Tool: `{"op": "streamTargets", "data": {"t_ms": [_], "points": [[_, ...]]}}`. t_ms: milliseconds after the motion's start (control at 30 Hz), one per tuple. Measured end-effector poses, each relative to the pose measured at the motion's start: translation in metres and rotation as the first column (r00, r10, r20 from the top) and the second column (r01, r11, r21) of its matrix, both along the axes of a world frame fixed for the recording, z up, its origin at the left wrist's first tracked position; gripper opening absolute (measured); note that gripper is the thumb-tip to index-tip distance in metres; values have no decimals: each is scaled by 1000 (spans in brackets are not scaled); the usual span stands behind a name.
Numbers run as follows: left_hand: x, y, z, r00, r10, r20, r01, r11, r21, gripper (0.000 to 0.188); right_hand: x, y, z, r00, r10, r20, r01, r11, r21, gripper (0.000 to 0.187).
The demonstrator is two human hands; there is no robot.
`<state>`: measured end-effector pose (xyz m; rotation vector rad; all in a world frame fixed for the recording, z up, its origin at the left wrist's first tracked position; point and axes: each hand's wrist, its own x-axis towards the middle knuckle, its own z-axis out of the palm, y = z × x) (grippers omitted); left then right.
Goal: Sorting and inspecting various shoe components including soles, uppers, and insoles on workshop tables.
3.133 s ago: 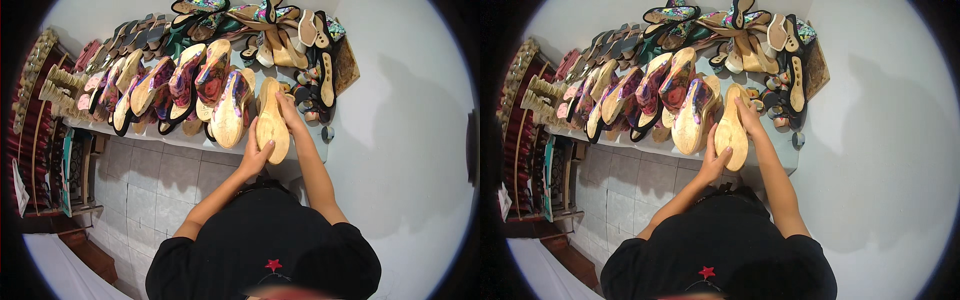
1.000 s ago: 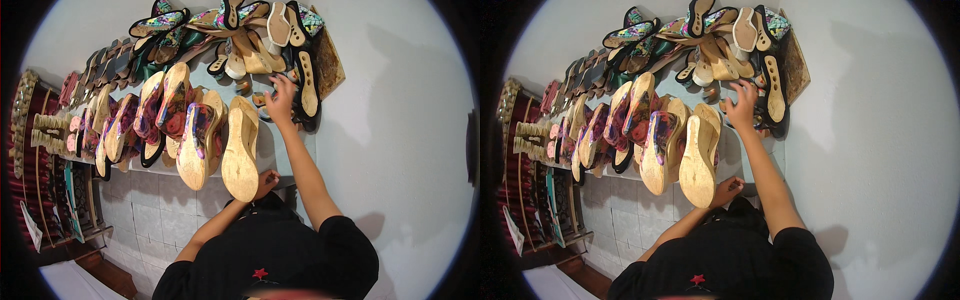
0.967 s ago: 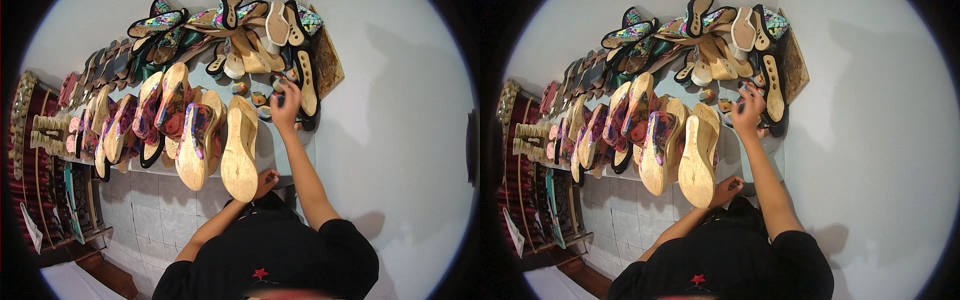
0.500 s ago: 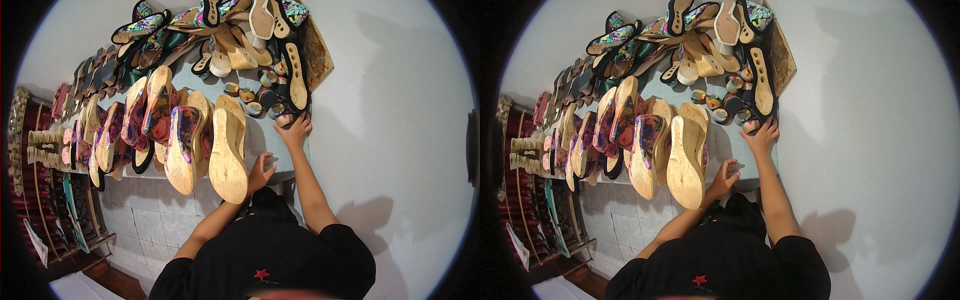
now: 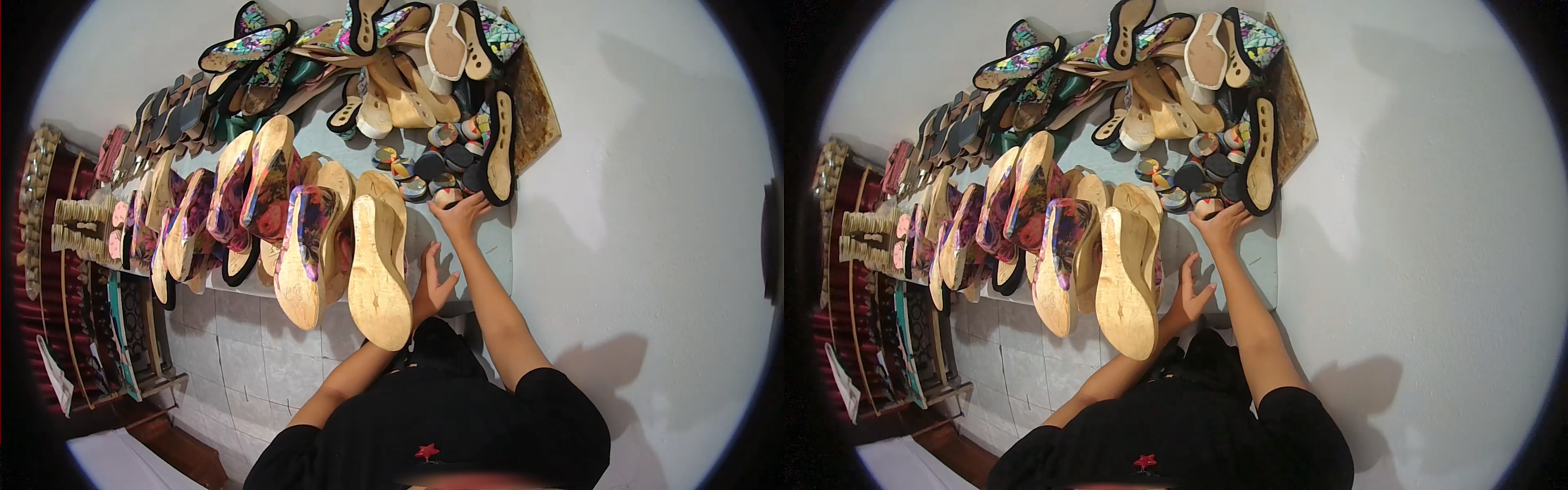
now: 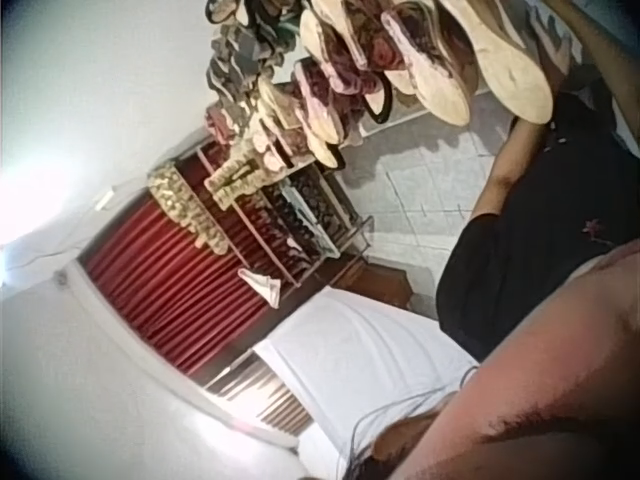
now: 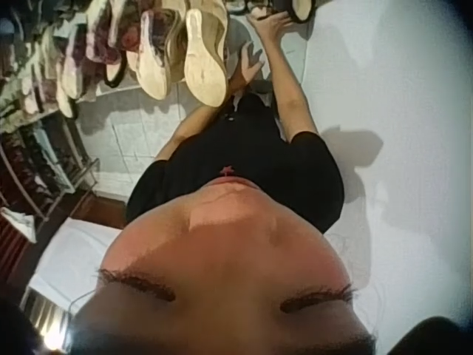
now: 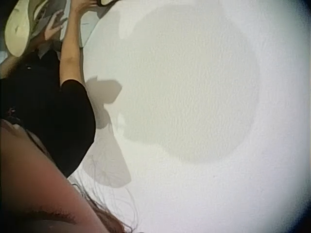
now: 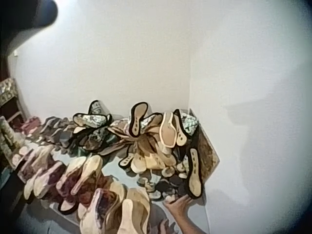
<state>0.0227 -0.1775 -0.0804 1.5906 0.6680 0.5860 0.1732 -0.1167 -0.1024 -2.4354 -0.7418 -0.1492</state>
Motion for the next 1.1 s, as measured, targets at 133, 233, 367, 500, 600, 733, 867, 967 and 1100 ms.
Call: {"op": "streamTargets", "data": {"t_ms": [133,233,367,500,600,733,867,967,1100], "points": [[-8,2,1,999,26,-44,-21,994,107,64,-2,3,3,1000,-8,-25,7,1000,-11,108],[-15,-4,-2,999,17,-45,-16,1000,21,63,-2,0,3,999,-9,34,11,999,-52,114],[-31,-9,-8,994,27,-109,-13,992,129,58,-17,-10,12,998,-15,-62,14,1000,-17,118],[-55,-11,-1,969,-29,-245,101,952,289,47,-35,-20,19,1000,6,-13,-6,1000,19,115],[-72,-13,-4,974,-45,-224,114,945,305,38,-29,-18,14,1000,5,-25,-5,1000,18,114],[-92,-14,-12,974,-205,-101,206,979,2,29,-20,-3,6,983,-107,-152,92,991,-99,113],[-100,-14,-10,924,-289,-251,279,957,-77,30,-27,13,8,980,-143,-135,138,989,-46,115],[-105,-19,-12,938,-312,-152,272,933,-235,31,-30,20,6,970,-232,-77,231,973,-26,117],[-125,-16,-12,899,-363,-243,311,923,-227,36,-24,10,3,975,-196,-105,199,980,18,115]]}}
